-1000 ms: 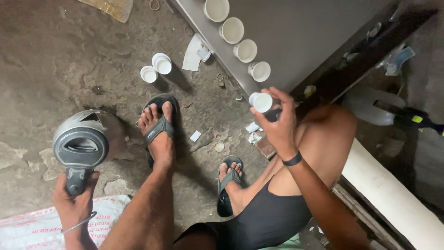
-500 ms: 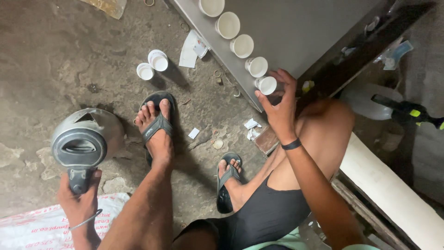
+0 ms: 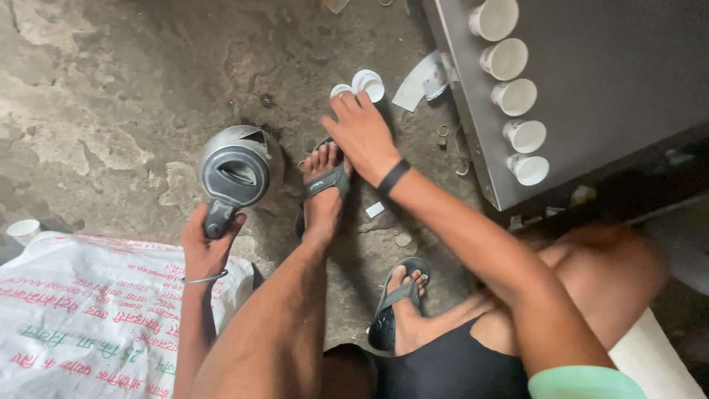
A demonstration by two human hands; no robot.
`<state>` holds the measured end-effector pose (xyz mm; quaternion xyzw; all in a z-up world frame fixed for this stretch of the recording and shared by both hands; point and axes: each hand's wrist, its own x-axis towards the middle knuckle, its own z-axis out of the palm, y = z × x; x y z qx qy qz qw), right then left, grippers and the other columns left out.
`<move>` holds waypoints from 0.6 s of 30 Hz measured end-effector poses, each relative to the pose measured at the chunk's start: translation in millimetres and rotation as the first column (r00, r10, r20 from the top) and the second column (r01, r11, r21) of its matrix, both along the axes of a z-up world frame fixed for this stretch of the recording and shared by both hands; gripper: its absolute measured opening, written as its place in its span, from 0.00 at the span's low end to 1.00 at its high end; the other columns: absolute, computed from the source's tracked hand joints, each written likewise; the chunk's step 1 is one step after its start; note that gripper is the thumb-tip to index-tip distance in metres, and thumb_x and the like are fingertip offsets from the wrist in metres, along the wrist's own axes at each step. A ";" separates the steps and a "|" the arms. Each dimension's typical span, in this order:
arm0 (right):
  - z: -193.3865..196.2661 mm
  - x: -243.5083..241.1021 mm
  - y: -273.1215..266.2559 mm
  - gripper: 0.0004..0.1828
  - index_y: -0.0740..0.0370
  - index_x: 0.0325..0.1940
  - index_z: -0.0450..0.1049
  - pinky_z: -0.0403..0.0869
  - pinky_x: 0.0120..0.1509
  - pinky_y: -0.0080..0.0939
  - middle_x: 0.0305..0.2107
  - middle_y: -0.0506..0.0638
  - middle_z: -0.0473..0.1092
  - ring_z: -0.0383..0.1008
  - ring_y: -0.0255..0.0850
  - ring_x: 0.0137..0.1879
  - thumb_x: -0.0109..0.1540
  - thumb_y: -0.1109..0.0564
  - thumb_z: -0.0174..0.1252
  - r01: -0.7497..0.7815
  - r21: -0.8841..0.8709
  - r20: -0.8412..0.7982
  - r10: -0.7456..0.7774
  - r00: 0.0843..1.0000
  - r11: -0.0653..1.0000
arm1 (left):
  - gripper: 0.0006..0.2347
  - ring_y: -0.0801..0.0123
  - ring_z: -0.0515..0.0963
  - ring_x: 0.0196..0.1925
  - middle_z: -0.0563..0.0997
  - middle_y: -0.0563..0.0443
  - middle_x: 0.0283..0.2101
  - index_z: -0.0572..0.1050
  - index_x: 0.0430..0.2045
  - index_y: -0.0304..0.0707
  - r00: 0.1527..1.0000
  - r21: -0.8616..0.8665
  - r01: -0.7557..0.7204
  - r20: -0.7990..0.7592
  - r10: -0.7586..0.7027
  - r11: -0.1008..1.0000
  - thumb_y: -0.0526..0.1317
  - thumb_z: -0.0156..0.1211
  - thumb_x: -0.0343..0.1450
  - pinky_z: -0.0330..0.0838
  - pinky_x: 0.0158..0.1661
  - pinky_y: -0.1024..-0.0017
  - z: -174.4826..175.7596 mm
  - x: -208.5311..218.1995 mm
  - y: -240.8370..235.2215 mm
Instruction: Filling paper cups with liquid from a kettle and arranging them on a machine surface.
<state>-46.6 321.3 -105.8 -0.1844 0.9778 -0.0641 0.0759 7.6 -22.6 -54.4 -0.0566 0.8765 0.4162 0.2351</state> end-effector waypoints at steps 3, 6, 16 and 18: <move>-23.5 -36.4 -7.2 0.11 0.55 0.47 0.75 0.64 0.61 0.48 0.49 0.54 0.69 0.67 0.49 0.55 0.60 0.55 0.55 -0.162 0.085 -0.185 0.176 0.967 0.983 | 0.15 0.71 0.65 0.29 0.69 0.50 0.24 0.68 0.29 0.31 1.000 -0.023 -0.003 -0.002 0.003 1.000 0.39 0.73 0.69 0.62 0.32 0.70 -4.4 6.1 -2.4; -47.3 -47.2 1.8 0.08 0.55 0.44 0.76 0.65 0.61 0.48 0.46 0.56 0.69 0.67 0.50 0.54 0.62 0.55 0.55 -0.167 0.132 -0.105 0.181 0.978 0.977 | 0.13 0.73 0.66 0.29 0.70 0.52 0.25 0.71 0.31 0.32 1.000 0.033 -0.016 -0.012 0.016 0.999 0.39 0.72 0.69 0.63 0.32 0.71 5.1 3.8 2.7; 6.1 -52.4 3.6 0.13 0.56 0.47 0.74 0.74 0.39 0.52 0.45 0.55 0.70 0.77 0.54 0.38 0.59 0.54 0.63 0.064 -0.447 0.203 0.032 0.979 0.892 | 0.13 0.73 0.66 0.29 0.70 0.53 0.25 0.73 0.32 0.33 0.998 0.053 -0.060 0.038 0.058 0.997 0.40 0.73 0.67 0.62 0.30 0.71 6.8 5.0 6.9; -14.7 -52.0 -1.9 0.12 0.54 0.52 0.73 0.75 0.39 0.55 0.39 0.52 0.69 0.77 0.56 0.38 0.65 0.54 0.64 0.126 -0.456 0.147 -0.066 0.987 0.881 | 0.17 0.68 0.64 0.28 0.66 0.48 0.23 0.69 0.28 0.30 1.000 -0.057 -0.007 -0.017 0.006 0.998 0.42 0.75 0.67 0.62 0.30 0.68 3.3 -0.6 8.7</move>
